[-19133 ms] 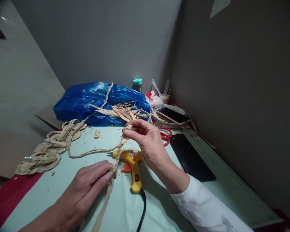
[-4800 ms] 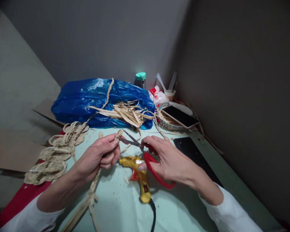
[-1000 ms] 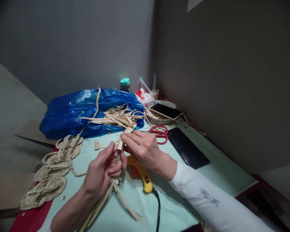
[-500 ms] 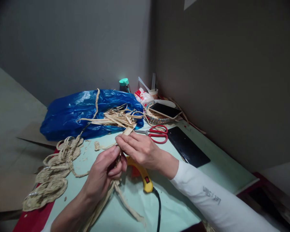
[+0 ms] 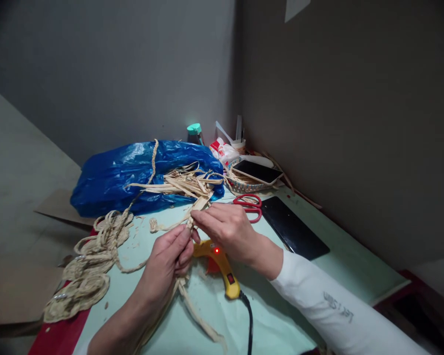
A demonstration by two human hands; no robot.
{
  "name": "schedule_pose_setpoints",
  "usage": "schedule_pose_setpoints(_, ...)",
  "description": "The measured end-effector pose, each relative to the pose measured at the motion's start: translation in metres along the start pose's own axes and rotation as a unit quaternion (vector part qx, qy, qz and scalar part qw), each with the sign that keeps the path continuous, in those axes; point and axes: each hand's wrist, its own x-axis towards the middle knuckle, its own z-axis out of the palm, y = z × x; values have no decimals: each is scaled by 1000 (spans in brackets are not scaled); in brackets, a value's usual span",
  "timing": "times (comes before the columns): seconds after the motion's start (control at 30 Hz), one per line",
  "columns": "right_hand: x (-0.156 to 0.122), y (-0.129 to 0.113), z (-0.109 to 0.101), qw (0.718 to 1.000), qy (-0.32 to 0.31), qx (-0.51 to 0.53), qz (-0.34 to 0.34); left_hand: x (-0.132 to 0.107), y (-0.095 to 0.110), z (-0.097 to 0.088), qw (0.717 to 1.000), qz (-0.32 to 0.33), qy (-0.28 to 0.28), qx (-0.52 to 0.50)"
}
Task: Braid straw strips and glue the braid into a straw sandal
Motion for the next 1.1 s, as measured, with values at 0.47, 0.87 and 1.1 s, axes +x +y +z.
schedule_pose_setpoints(0.47,15,-43,1,791,-52,493,359,-13,12,7,954,174,125,212)
schedule_pose_setpoints(0.87,12,-34,9,751,28,514,414,-4,11,8,991,47,41,115)
schedule_pose_setpoints(1.1,17,-33,6,761,23,495,419,-7,16,6,999,-12,-36,-15)
